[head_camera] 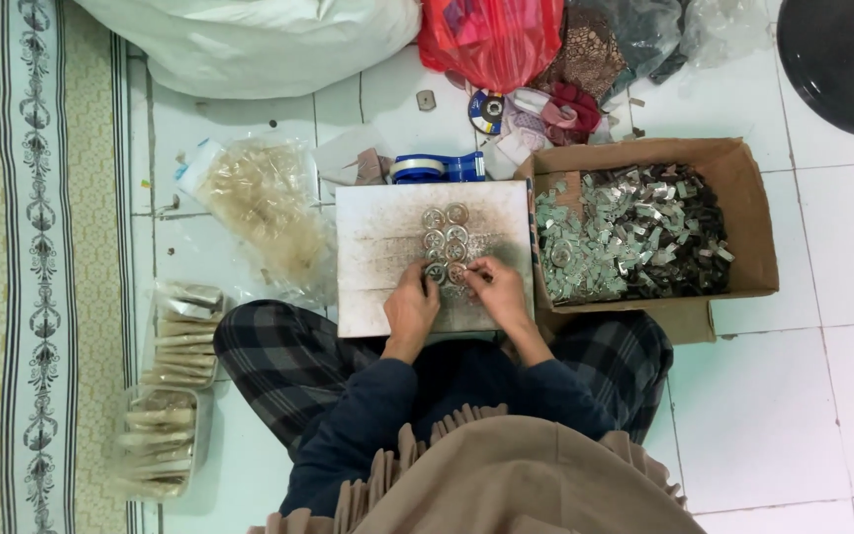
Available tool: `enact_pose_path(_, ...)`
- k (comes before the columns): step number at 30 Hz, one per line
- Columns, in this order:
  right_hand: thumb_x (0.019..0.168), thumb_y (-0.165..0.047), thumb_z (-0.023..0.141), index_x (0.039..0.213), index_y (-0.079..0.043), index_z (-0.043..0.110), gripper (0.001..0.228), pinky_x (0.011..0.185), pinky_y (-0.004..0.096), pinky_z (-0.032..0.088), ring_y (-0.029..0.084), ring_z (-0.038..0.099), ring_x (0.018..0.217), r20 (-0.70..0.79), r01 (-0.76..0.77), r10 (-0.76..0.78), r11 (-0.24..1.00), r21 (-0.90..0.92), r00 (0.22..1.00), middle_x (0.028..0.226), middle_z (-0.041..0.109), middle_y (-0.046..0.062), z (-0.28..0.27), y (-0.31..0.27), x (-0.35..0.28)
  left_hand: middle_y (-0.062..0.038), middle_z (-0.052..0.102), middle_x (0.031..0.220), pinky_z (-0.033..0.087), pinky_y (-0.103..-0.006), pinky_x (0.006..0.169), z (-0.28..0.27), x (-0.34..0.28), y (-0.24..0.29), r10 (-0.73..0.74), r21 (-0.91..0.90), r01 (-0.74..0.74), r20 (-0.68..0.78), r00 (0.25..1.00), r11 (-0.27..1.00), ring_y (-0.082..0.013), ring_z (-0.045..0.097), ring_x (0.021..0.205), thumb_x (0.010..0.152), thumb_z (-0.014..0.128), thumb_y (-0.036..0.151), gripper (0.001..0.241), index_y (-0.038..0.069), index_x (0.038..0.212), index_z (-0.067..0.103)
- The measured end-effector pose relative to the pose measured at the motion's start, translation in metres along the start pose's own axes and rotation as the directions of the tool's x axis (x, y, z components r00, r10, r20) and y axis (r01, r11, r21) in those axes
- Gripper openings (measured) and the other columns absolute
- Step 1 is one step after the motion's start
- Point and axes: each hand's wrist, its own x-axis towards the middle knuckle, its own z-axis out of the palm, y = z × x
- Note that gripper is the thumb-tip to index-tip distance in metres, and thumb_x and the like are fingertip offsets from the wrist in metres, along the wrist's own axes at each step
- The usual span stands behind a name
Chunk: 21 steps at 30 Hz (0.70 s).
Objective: Sorting small circular metal components from a bulk box, arranging them on a template board, and packaging them into small plastic bags.
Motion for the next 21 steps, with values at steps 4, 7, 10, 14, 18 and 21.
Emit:
enact_pose_path(4,0.090,-0.013,0.076,0.103,-0.007,0.074,0.014,0.060,0.039,0.057,0.026,0.073,0.062,-0.044,0.092,-0.100,0.984,-0.152,0.994,0.082,0.077,0.015,0.000,-0.005,0.002,-0.008,0.067,0.112,0.059,-0.0537,0.084,0.013,0.007,-0.008,0.018,0.150,-0.019,0.010,1.000,0.989,-0.0368,0.073,0.095,0.097,0.053,0.028,0.036,0.024,0.133,0.055)
enact_pose_path(7,0.089,-0.013,0.078,0.106,-0.009,0.074,0.018,0.057,0.035,0.057,0.024,0.071,0.060,-0.084,0.086,-0.095,0.991,-0.107,0.992,0.079,0.077,0.013,-0.014,-0.006,0.001,-0.014,0.065,0.112,0.057,-0.0595,0.086,0.005,0.007,0.010,-0.006,0.172,-0.004,0.056,0.998,0.985,-0.0446,0.072,0.095,0.097,0.051,0.028,0.045,0.023,0.142,0.045)
enact_pose_path(10,0.091,-0.015,0.078,0.104,-0.015,0.077,0.013,0.054,0.031,0.058,0.019,0.072,0.060,-0.185,0.124,-0.144,0.986,-0.114,0.972,0.077,0.077,0.009,-0.045,-0.014,0.001,-0.011,0.063,0.108,0.059,-0.0553,0.081,0.011,0.016,0.038,0.050,0.250,-0.060,0.046,0.998,0.966,-0.0426,0.073,0.091,0.100,0.051,0.037,0.033,0.022,0.130,0.052)
enact_pose_path(14,0.096,-0.010,0.074,0.105,-0.011,0.075,0.009,0.054,0.029,0.053,0.015,0.064,0.054,-0.360,0.170,-0.184,0.983,-0.069,0.915,0.074,0.074,0.009,-0.103,0.022,0.029,-0.010,0.064,0.109,0.059,-0.0529,0.083,0.049,0.030,0.094,0.379,0.076,-0.390,0.129,0.916,0.918,-0.0428,0.071,0.100,0.098,0.055,0.021,0.035,0.023,0.133,0.055)
enact_pose_path(18,0.101,-0.014,0.072,0.112,-0.008,0.074,0.013,0.060,0.040,0.055,0.022,0.070,0.066,-0.358,0.052,-0.115,0.982,-0.182,0.926,0.085,0.074,0.013,-0.161,0.107,0.071,-0.015,0.064,0.116,0.061,-0.0414,0.086,0.148,0.054,0.128,0.580,-0.123,-0.569,0.254,0.774,0.813,-0.0377,0.073,0.100,0.099,0.054,0.003,0.035,0.016,0.131,0.063)
enact_pose_path(21,0.097,-0.007,0.066,0.133,-0.009,0.068,0.036,0.074,0.053,0.061,0.040,0.073,0.092,-0.196,-0.096,0.004,0.882,-0.462,0.981,0.103,0.071,0.020,-0.174,0.131,0.079,-0.026,0.055,0.134,0.063,-0.0428,0.086,0.215,0.067,0.131,0.456,-0.071,-0.476,0.437,0.775,0.877,-0.0377,0.073,0.103,0.096,0.059,0.001,0.041,0.008,0.136,0.060)
